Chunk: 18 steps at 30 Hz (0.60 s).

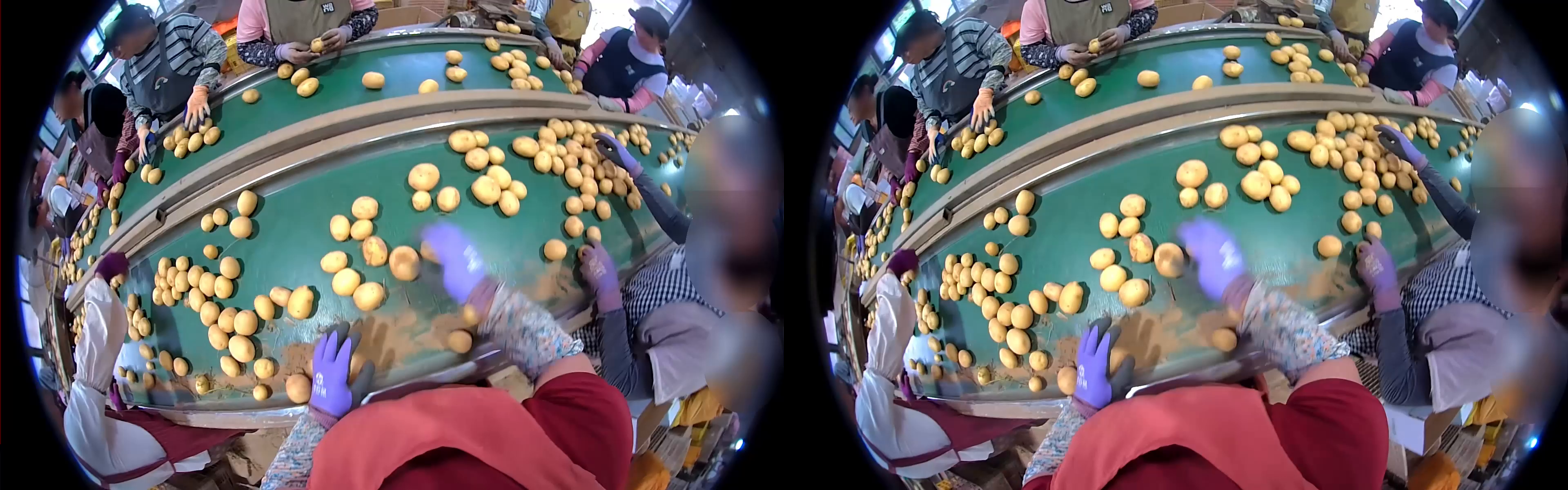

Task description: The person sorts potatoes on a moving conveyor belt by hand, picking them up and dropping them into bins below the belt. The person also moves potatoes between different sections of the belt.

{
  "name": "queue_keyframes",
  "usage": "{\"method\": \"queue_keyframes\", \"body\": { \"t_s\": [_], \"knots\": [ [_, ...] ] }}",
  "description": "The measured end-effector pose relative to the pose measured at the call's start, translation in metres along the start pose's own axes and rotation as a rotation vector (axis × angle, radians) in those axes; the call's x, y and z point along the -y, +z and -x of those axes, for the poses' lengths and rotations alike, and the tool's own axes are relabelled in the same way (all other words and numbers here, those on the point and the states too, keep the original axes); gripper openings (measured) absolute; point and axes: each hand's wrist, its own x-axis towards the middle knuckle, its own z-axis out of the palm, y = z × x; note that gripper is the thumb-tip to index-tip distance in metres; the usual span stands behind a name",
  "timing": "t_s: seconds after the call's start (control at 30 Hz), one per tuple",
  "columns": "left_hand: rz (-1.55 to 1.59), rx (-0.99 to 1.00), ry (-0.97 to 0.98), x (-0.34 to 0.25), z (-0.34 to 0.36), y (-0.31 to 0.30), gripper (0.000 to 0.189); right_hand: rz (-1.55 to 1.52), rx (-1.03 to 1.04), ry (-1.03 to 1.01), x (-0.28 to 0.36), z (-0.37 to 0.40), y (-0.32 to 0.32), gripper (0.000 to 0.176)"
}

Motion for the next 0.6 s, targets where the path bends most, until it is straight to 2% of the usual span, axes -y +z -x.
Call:
{"method": "queue_keyframes", "body": {
  "t_s": [0.07,0.1,0.17,0.23,0.27,0.3,0.33,0.4,0.43,0.47,0.5,0.53,0.57,0.6],
  "knots": [
    [0.009,0.052,-0.059,0.002,0.003,-0.005,0.061,0.423,-0.124,0.191,-0.021,-0.057,-0.047,0.053],
    [0.003,0.088,-0.088,0.004,0.007,-0.005,0.061,0.786,-0.125,0.262,-0.03,-0.072,-0.065,0.054],
    [-0.015,0.131,-0.137,0.01,0.015,-0.003,0.059,1.07,0.056,0.183,-0.11,-0.082,-0.063,0.054],
    [-0.035,0.145,-0.181,0.015,0.015,0.004,0.055,0.944,0.388,0.305,-0.085,-0.11,-0.094,0.064],
    [-0.071,0.149,-0.214,0.026,0.023,0.006,0.054,0.737,0.636,0.291,-0.078,-0.133,-0.112,0.065],
    [-0.104,0.112,-0.245,0.032,0.027,0.008,0.054,0.442,0.595,0.357,-0.101,-0.148,-0.123,0.068],
    [-0.159,0.102,-0.26,0.046,0.038,0.013,0.054,0.264,0.435,0.416,-0.121,-0.167,-0.129,0.071],
    [-0.205,0.062,-0.258,0.071,0.038,0.014,0.054,-0.481,0.015,0.462,-0.112,-0.21,-0.137,0.071],
    [-0.244,0.051,-0.291,0.072,0.03,0.007,0.053,-0.706,-0.233,0.45,-0.067,-0.209,-0.121,0.07],
    [-0.294,0.06,-0.331,0.07,0.022,0.0,0.053,-0.508,-0.012,0.509,-0.087,-0.225,-0.1,0.071],
    [-0.345,0.057,-0.345,0.082,0.021,-0.008,0.054,-0.146,0.194,0.438,-0.1,-0.22,-0.077,0.07],
    [-0.37,0.067,-0.375,0.093,0.027,-0.017,0.055,0.213,0.368,0.314,-0.091,-0.215,-0.053,0.068],
    [-0.391,0.075,-0.403,0.106,0.033,-0.025,0.056,0.532,0.585,0.064,-0.084,-0.21,-0.032,0.071],
    [-0.483,0.164,-0.371,0.115,0.035,-0.037,0.058,0.54,0.514,0.185,-0.072,-0.206,-0.016,0.069]
  ]
}}
